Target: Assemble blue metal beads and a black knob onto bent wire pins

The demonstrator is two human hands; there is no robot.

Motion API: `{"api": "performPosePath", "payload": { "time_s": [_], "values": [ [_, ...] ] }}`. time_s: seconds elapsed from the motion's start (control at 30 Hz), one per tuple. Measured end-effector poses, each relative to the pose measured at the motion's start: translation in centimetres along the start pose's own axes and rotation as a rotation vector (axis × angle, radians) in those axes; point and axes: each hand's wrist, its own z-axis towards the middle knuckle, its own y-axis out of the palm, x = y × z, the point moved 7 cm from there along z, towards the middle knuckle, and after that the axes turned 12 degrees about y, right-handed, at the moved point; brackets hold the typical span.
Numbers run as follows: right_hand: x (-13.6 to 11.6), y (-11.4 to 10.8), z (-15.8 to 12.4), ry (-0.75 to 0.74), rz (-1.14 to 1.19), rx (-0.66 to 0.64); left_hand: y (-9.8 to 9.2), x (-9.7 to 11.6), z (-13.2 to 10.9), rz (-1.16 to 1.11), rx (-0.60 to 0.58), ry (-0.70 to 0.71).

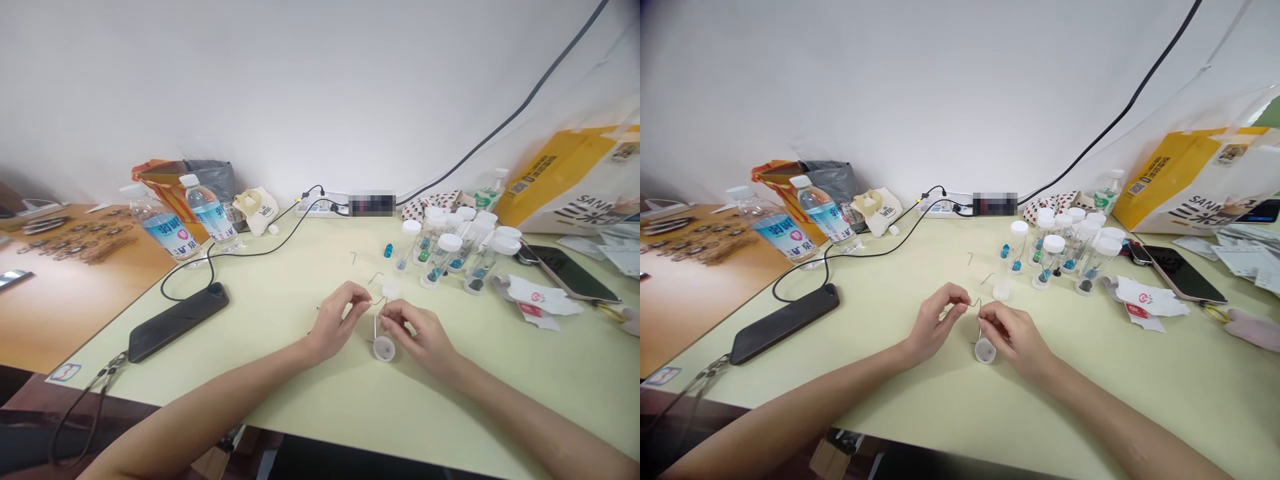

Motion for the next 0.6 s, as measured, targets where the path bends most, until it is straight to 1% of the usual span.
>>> {"api": "performPosePath", "payload": {
  "time_s": [0.07, 0.13, 0.2, 0.23, 0.3, 0.33, 0.37, 0.43, 0.5, 0.6],
  "values": [
    [0.1, -0.3, 0.1, 0.001, 0.011, 0.038, -0.1, -1.0, 0.3, 0.047, -0.018, -0.054],
    [0.0, -0.7, 0.2, -0.02, 0.037, 0.104, 0.2, -1.9, 0.9, 0.096, -0.055, -0.074],
    [-0.1, -1.3, 0.1, -0.061, 0.073, 0.178, 1.0, -2.8, 1.4, 0.131, -0.137, -0.056],
    [-0.2, -1.6, 0.0, -0.081, 0.088, 0.209, 1.7, -3.1, 1.6, 0.165, -0.21, -0.039],
    [-0.3, -2.0, -0.1, -0.107, 0.107, 0.248, 3.4, -3.9, 1.4, 0.358, -0.43, 0.004],
    [-0.3, -2.1, -0.2, -0.112, 0.112, 0.259, 4.0, -4.3, 1.3, 0.445, -0.503, 0.013],
    [-0.2, -2.2, -0.3, -0.116, 0.117, 0.267, 4.3, -4.6, 1.2, 0.518, -0.548, 0.018],
    [0.0, -2.3, -0.4, -0.124, 0.125, 0.282, 4.5, -5.0, 1.3, 0.588, -0.541, 0.015],
    [0.3, -2.2, -0.3, -0.128, 0.132, 0.29, 4.3, -5.3, 2.0, 0.628, -0.481, 0.01],
    [0.6, -2.0, -0.1, -0.126, 0.139, 0.301, 4.2, -6.1, 4.2, 0.67, -0.385, 0.002]
  ]
}}
